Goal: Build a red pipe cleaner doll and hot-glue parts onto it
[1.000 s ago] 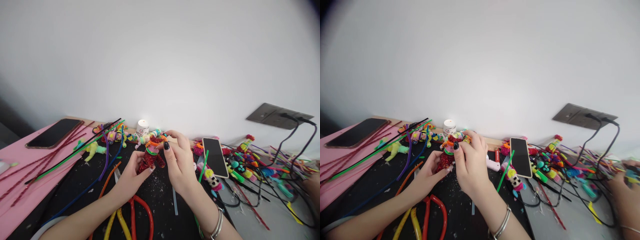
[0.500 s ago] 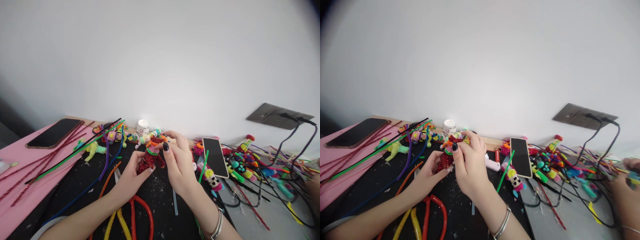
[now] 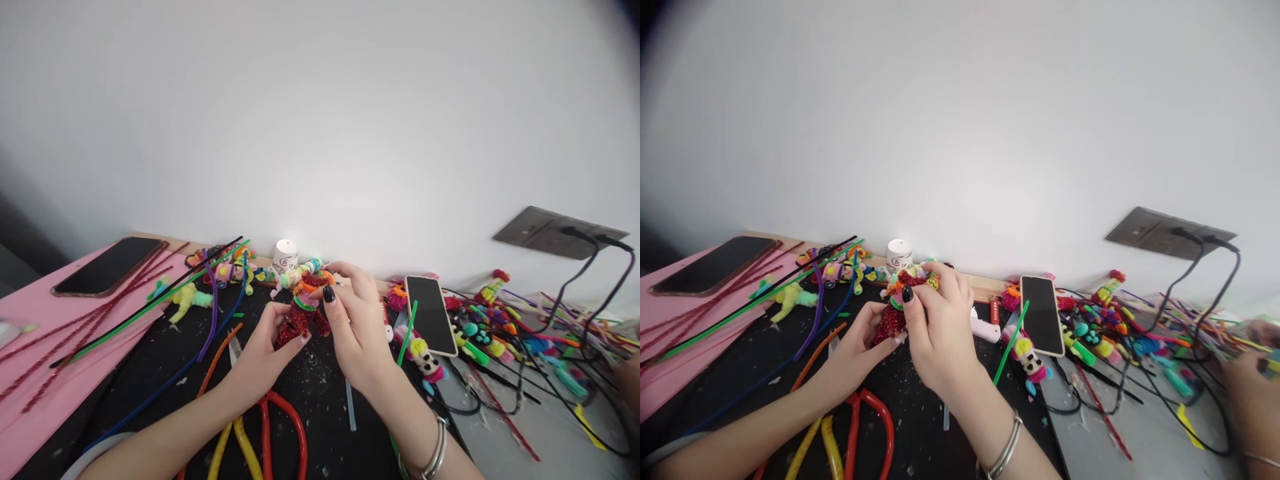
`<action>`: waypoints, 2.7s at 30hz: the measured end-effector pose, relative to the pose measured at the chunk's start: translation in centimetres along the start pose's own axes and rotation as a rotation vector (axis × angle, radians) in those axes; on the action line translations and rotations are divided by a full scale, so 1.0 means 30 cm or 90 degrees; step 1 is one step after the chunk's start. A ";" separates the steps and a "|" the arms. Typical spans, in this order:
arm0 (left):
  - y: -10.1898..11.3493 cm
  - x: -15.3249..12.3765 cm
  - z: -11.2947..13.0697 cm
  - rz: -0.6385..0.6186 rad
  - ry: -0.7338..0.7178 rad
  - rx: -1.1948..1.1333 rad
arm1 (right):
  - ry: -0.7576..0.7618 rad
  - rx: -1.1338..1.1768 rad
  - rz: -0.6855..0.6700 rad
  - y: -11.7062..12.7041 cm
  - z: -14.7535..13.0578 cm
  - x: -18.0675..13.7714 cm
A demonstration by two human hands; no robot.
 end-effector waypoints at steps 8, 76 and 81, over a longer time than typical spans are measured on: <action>0.007 0.006 -0.007 0.013 -0.009 -0.009 | 0.013 0.009 0.021 0.012 -0.001 0.003; 0.093 0.053 -0.029 0.144 0.005 -0.039 | -0.145 -0.278 -0.300 -0.234 0.266 -0.057; 0.095 0.052 -0.030 0.148 0.009 -0.039 | -0.158 -0.253 -0.306 -0.237 0.271 -0.057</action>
Point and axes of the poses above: each hand's wrist, its own x-axis towards the middle knuckle, its own y-axis out of the back of the hand, z = x × y, the point moved 7 cm from there along x, towards the middle knuckle, and after that the axes turned 8 degrees about x, right-handed, at the moved point
